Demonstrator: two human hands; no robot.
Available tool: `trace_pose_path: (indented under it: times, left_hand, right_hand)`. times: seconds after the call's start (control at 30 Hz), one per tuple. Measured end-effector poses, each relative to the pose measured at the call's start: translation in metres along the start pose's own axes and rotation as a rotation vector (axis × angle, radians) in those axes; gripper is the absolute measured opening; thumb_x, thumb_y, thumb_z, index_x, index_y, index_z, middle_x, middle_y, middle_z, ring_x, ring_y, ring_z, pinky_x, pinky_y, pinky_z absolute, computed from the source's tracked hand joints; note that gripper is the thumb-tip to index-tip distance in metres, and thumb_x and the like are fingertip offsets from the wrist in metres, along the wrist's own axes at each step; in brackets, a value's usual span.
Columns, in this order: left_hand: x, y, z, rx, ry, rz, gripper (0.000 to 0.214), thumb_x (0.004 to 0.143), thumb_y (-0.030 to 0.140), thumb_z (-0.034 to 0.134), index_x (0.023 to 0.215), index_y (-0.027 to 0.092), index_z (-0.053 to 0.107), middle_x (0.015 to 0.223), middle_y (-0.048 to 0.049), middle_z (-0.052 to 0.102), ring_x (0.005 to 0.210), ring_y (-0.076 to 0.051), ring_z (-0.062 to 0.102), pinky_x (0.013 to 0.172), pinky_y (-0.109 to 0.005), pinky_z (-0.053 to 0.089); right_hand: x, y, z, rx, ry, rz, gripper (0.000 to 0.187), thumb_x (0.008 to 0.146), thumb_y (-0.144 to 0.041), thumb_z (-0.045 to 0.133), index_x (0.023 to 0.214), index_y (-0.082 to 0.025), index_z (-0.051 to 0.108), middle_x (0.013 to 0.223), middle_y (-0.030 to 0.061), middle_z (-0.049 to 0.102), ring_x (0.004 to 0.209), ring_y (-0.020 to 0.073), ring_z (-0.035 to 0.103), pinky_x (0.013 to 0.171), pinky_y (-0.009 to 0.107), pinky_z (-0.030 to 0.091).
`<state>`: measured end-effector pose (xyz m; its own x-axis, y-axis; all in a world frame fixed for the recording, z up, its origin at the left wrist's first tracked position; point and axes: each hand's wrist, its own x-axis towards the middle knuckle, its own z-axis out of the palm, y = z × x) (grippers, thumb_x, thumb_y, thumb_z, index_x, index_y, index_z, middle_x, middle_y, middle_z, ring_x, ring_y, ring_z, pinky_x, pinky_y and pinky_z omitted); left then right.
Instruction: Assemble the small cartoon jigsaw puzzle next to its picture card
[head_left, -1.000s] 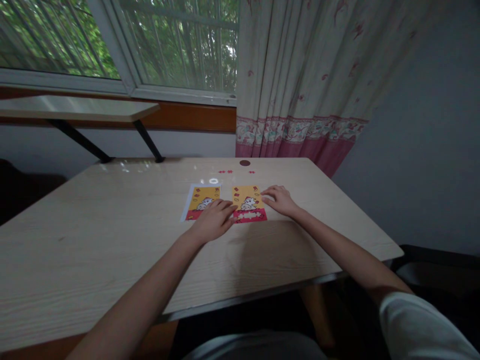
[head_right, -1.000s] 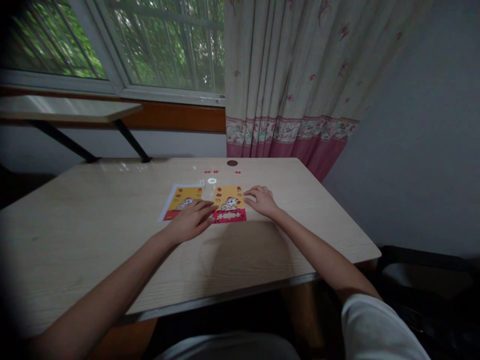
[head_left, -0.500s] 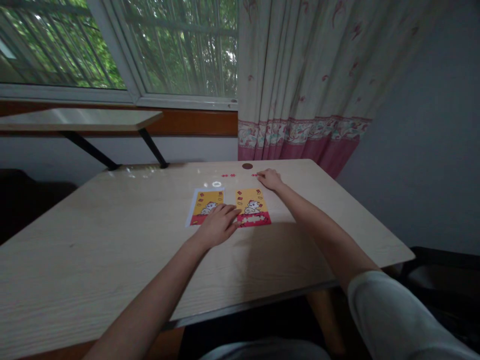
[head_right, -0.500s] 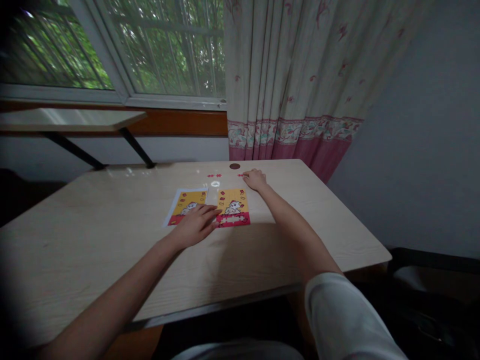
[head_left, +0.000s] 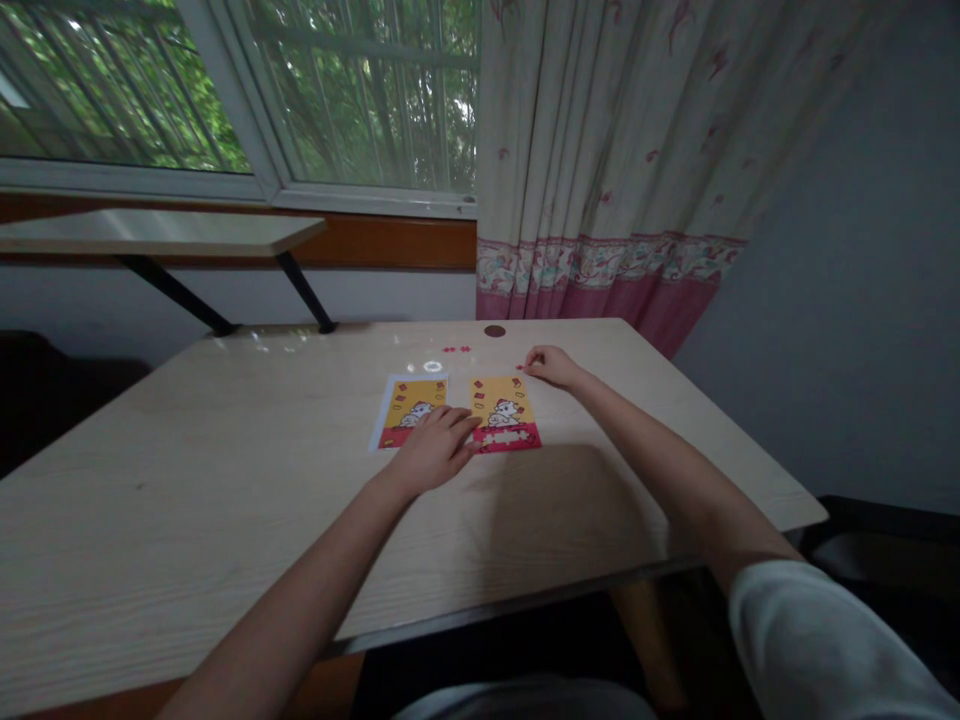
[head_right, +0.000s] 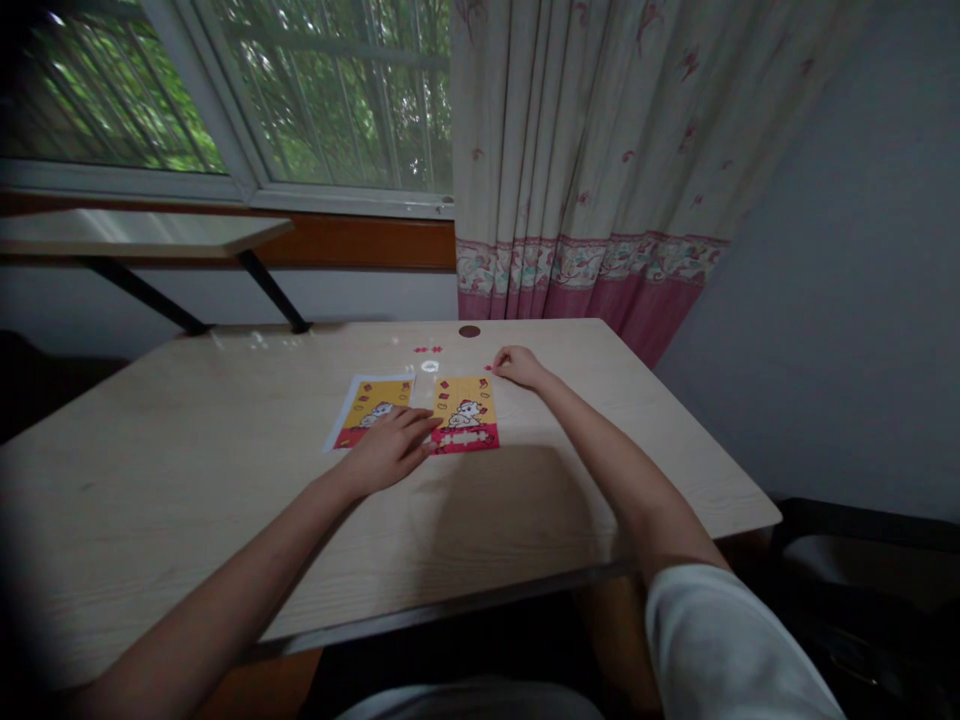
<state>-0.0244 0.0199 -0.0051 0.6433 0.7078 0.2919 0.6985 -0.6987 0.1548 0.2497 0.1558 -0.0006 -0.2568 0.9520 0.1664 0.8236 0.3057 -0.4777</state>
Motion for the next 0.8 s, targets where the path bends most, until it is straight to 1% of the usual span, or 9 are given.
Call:
trace_pose_path:
  times: [0.07,0.13,0.2,0.3,0.37,0.47,0.57,0.67,0.8]
  left_hand:
    - [0.0,0.0,0.0,0.006,-0.002,-0.003,0.034,0.091,0.033,0.045,0.119,0.018,0.055,0.117,-0.0111,0.057,0.108,-0.027,0.049,0.093,-0.044,0.041]
    - [0.001,0.002,-0.002,0.012,0.004,-0.004,0.032,0.089,0.031,0.048,0.118,0.018,0.056,0.115,-0.0106,0.058,0.107,-0.027,0.049,0.092,-0.044,0.041]
    - [0.001,0.005,-0.005,0.001,0.025,-0.003,0.029,0.088,0.03,0.049,0.114,0.019,0.058,0.111,-0.0096,0.06,0.105,-0.026,0.05,0.091,-0.044,0.041]
    - [0.004,0.012,-0.009,-0.08,0.087,-0.02,0.023,0.088,0.03,0.05,0.105,0.02,0.062,0.103,-0.008,0.063,0.1,-0.025,0.053,0.088,-0.042,0.043]
    - [0.008,0.018,-0.01,-0.188,0.139,-0.055,0.019,0.088,0.028,0.05,0.097,0.02,0.064,0.097,-0.0068,0.066,0.094,-0.023,0.056,0.085,-0.041,0.043]
    - [0.016,0.025,-0.008,-0.386,0.216,-0.148,0.017,0.086,0.024,0.05,0.086,0.019,0.067,0.087,-0.0053,0.068,0.086,-0.02,0.059,0.082,-0.038,0.044]
    - [0.022,0.03,-0.003,-0.552,0.252,-0.26,0.016,0.082,0.025,0.055,0.081,0.017,0.069,0.078,-0.0053,0.068,0.078,-0.019,0.06,0.075,-0.034,0.046]
    - [0.025,0.034,-0.001,-0.673,0.213,-0.327,0.014,0.078,0.025,0.058,0.077,0.017,0.069,0.074,-0.0044,0.068,0.069,-0.017,0.059,0.065,-0.029,0.045]
    - [0.025,0.037,0.001,-0.731,0.158,-0.322,0.014,0.073,0.028,0.062,0.071,0.017,0.07,0.069,-0.0027,0.065,0.062,-0.014,0.055,0.057,-0.025,0.041]
  right_hand:
    - [-0.019,0.005,-0.004,0.073,-0.003,-0.024,0.016,0.074,-0.027,0.063,0.084,-0.014,0.065,0.084,0.0036,0.068,0.076,0.0132,0.059,0.072,0.025,0.045]
    - [-0.041,0.006,-0.005,0.293,0.006,-0.061,0.019,0.072,-0.03,0.065,0.081,-0.014,0.063,0.079,0.0045,0.068,0.073,0.0135,0.059,0.069,0.026,0.045]
    - [-0.062,0.004,-0.005,0.487,-0.024,-0.078,0.026,0.071,-0.037,0.067,0.083,-0.014,0.062,0.079,0.005,0.068,0.07,0.0134,0.059,0.066,0.026,0.046]
    - [-0.085,-0.009,-0.002,0.685,-0.079,-0.048,0.034,0.069,-0.044,0.07,0.083,-0.014,0.063,0.078,0.0052,0.068,0.066,0.0125,0.059,0.063,0.026,0.046]
    - [-0.093,-0.022,0.0,0.767,-0.089,-0.034,0.037,0.066,-0.046,0.072,0.082,-0.014,0.065,0.076,0.0048,0.069,0.066,0.0124,0.06,0.063,0.027,0.047]
    - [-0.097,-0.041,0.003,0.852,-0.121,-0.039,0.038,0.064,-0.047,0.074,0.082,-0.015,0.067,0.075,0.0044,0.069,0.066,0.0129,0.062,0.066,0.028,0.048]
    - [-0.099,-0.057,0.004,0.881,-0.208,-0.061,0.036,0.064,-0.047,0.074,0.082,-0.015,0.069,0.075,0.0043,0.07,0.067,0.0135,0.063,0.066,0.028,0.05]
    - [-0.101,-0.066,0.005,0.844,-0.247,-0.096,0.033,0.064,-0.045,0.074,0.081,-0.016,0.07,0.075,0.0035,0.07,0.067,0.0136,0.063,0.066,0.027,0.05]
    - [-0.102,-0.073,0.008,0.809,-0.186,-0.123,0.031,0.064,-0.042,0.074,0.082,-0.017,0.07,0.078,0.0038,0.07,0.071,0.0138,0.063,0.069,0.028,0.05]
